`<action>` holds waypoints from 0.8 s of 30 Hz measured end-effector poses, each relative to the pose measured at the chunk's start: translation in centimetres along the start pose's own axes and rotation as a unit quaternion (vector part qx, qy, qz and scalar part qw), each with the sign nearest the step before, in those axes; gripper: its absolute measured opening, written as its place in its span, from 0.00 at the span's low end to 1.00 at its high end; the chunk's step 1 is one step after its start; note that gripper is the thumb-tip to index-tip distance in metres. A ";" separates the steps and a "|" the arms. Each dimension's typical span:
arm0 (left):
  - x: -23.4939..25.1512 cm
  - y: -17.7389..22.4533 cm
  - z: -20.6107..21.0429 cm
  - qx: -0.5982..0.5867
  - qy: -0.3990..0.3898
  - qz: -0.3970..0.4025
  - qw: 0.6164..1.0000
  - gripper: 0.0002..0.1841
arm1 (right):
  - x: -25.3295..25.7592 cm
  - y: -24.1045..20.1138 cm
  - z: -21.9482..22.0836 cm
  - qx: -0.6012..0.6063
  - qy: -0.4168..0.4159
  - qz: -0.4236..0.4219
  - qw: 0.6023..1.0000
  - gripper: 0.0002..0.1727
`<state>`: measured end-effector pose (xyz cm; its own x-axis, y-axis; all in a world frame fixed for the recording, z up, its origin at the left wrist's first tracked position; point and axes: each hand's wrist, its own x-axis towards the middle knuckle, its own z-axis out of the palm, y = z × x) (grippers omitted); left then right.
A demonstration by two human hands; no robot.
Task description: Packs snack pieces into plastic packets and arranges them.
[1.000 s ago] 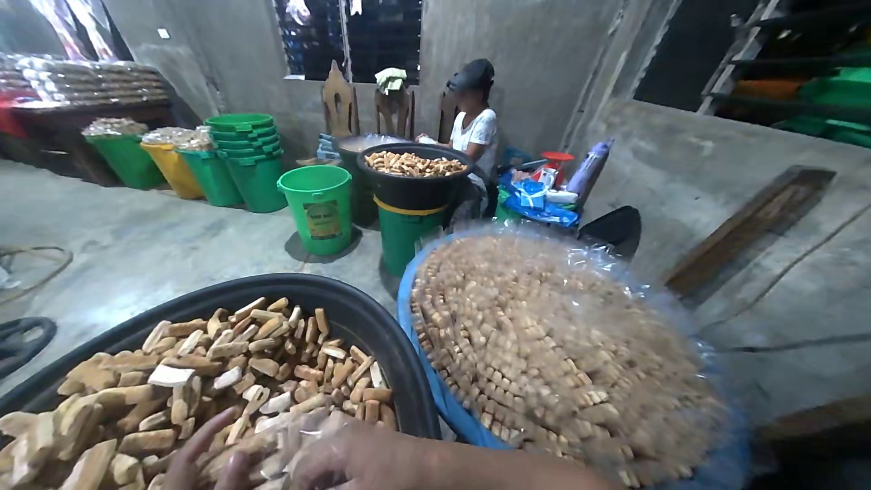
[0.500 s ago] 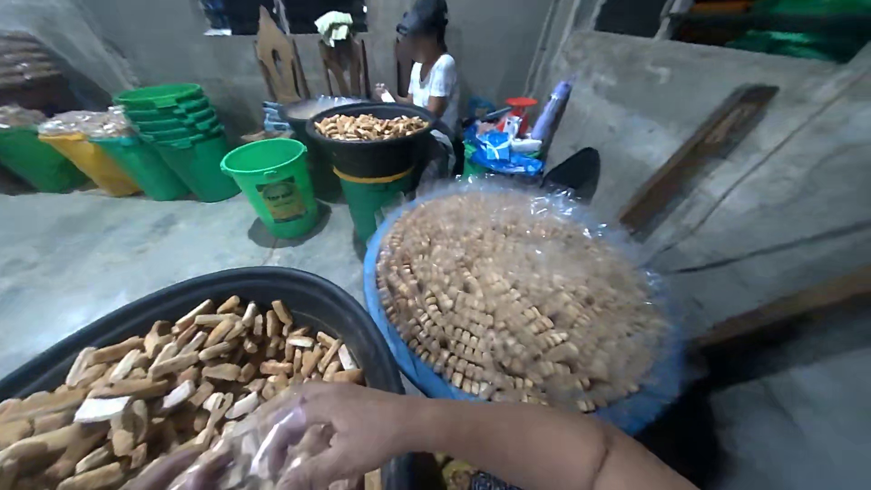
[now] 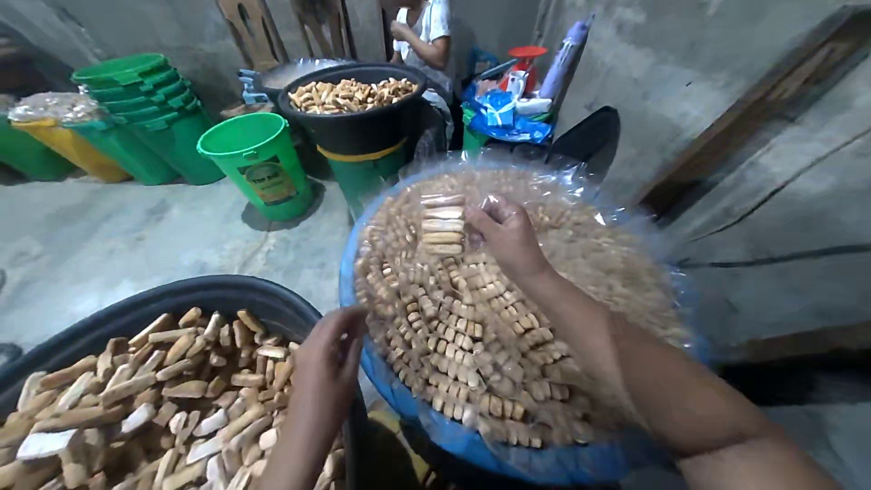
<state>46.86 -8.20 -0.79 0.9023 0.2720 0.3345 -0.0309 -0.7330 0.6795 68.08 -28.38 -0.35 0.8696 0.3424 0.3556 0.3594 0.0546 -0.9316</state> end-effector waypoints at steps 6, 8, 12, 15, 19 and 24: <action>3.0 -1.1 2.5 0.158 -0.090 -0.065 0.981 0.14 | -1.3 1.5 -2.1 -0.101 0.055 -0.087 0.990 0.07; 3.8 -0.4 3.2 0.192 -0.138 -0.130 0.963 0.17 | -1.3 1.8 -2.4 -0.072 0.074 -0.097 0.990 0.05; 5.6 -1.6 4.3 0.326 -0.279 -0.218 0.876 0.18 | -0.8 1.1 -2.5 0.003 0.069 -0.148 0.987 0.08; 6.7 -2.5 4.7 0.336 -0.254 -0.251 0.871 0.28 | -0.2 0.4 -2.9 0.009 0.043 -0.179 0.983 0.10; 7.7 -3.3 5.7 0.296 -0.255 -0.287 0.874 0.32 | 0.4 0.3 -2.7 0.038 0.033 -0.169 0.984 0.12; 6.8 -2.1 10.1 0.298 -0.234 -0.205 0.902 0.26 | 2.0 -0.3 -0.5 -0.027 -0.040 -0.112 0.993 0.08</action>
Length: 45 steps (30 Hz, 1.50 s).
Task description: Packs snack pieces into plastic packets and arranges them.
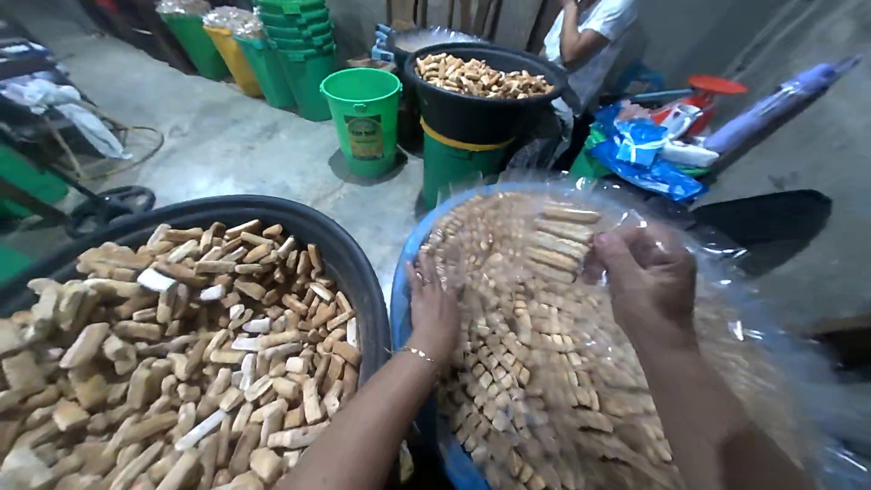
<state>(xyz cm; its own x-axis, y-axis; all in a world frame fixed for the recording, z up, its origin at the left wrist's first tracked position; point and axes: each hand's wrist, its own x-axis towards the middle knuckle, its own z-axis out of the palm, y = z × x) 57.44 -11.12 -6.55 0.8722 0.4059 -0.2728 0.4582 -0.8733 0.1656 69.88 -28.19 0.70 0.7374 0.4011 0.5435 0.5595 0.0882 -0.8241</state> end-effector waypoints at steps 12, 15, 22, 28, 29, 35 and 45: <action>-1.3 2.6 -1.3 -0.132 -0.201 -0.103 0.965 0.19 | 6.9 4.6 16.6 -0.369 -0.501 0.287 0.729 0.19; -1.3 1.3 -1.4 -0.049 -0.179 -0.017 0.983 0.23 | 7.7 4.6 14.7 -0.368 -0.527 0.265 0.718 0.17; -3.9 -2.6 -1.4 -0.103 -0.015 0.007 0.995 0.25 | 7.7 4.6 12.6 -0.300 -0.521 0.315 0.734 0.14; -3.8 -1.0 -1.3 0.032 -0.109 0.014 0.993 0.20 | 7.5 5.8 17.1 -0.434 -0.558 0.227 0.670 0.17; -3.7 -1.2 -1.4 0.025 -0.112 0.005 0.993 0.21 | 7.4 5.6 17.8 -0.447 -0.547 0.223 0.672 0.18; -3.8 -2.3 -1.5 -0.039 -0.112 0.047 0.992 0.26 | 5.9 4.4 19.7 -0.488 -0.434 0.161 0.740 0.14; -1.8 -3.2 -3.9 -0.098 -0.137 -0.005 0.986 0.18 | 11.2 2.8 15.6 -0.350 -0.495 0.155 0.780 0.10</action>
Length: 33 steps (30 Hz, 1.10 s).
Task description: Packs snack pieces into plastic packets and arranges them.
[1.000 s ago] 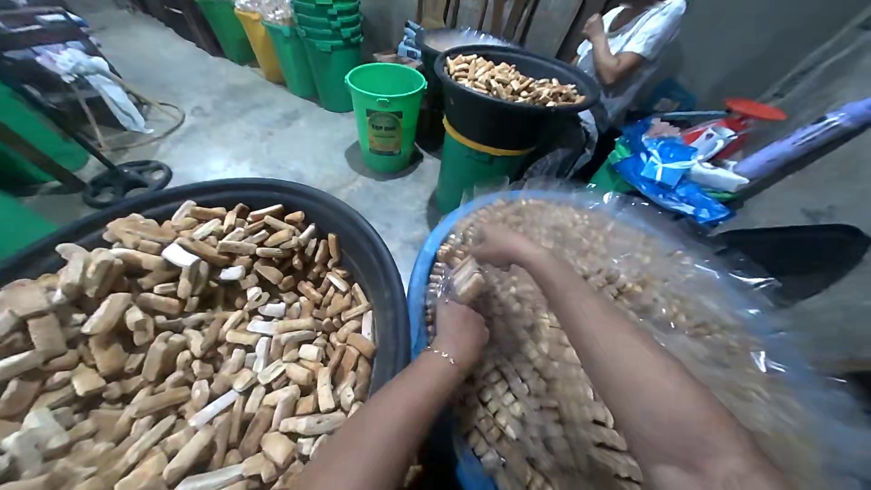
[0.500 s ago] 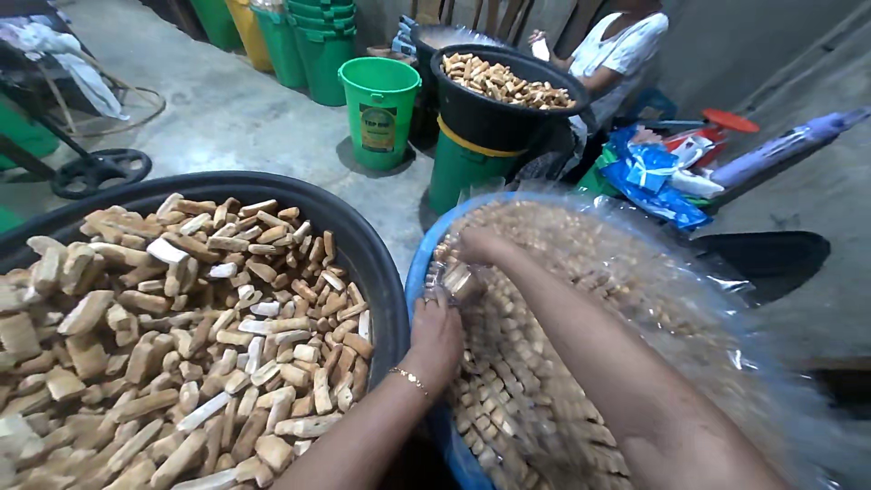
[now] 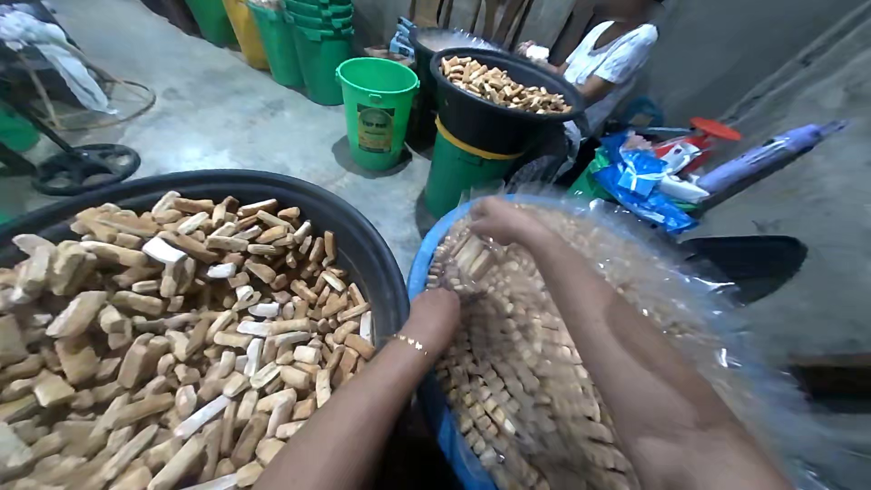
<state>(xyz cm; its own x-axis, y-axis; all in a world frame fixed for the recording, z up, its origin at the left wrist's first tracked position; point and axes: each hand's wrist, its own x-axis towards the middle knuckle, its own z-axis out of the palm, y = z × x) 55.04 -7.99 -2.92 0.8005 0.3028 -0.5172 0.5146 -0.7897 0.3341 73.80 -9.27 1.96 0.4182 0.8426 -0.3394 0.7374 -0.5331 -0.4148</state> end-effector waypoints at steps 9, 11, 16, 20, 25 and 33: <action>0.8 -0.4 -0.7 -0.053 0.043 -0.064 0.996 0.19 | -0.5 0.1 2.7 0.075 -0.106 0.027 0.991 0.10; 0.7 0.0 0.1 0.022 0.044 -0.028 0.998 0.16 | 0.1 0.8 3.0 0.045 -0.098 0.075 0.991 0.13; 1.7 -0.4 2.8 0.112 -0.014 0.122 0.986 0.19 | 0.5 2.1 2.7 -0.076 -0.062 0.111 0.989 0.17; 2.2 -0.4 1.6 -0.208 0.050 0.051 0.976 0.20 | -0.6 -0.2 2.7 -0.114 -0.074 0.098 0.986 0.17; 3.7 1.2 1.7 -0.251 -0.047 -0.047 0.966 0.26 | 1.2 -0.5 3.3 -0.051 -0.082 0.049 0.994 0.14; 2.6 3.2 2.4 -0.120 -0.092 -0.033 0.988 0.22 | 3.7 -0.8 8.1 0.041 0.100 0.115 0.987 0.20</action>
<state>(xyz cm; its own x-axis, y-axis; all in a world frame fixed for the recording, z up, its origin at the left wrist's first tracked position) 58.04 -11.05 -5.09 0.7051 0.2304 -0.6706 0.6393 -0.6157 0.4606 70.51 -6.37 -5.78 0.6723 0.6924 -0.2618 0.5690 -0.7096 -0.4155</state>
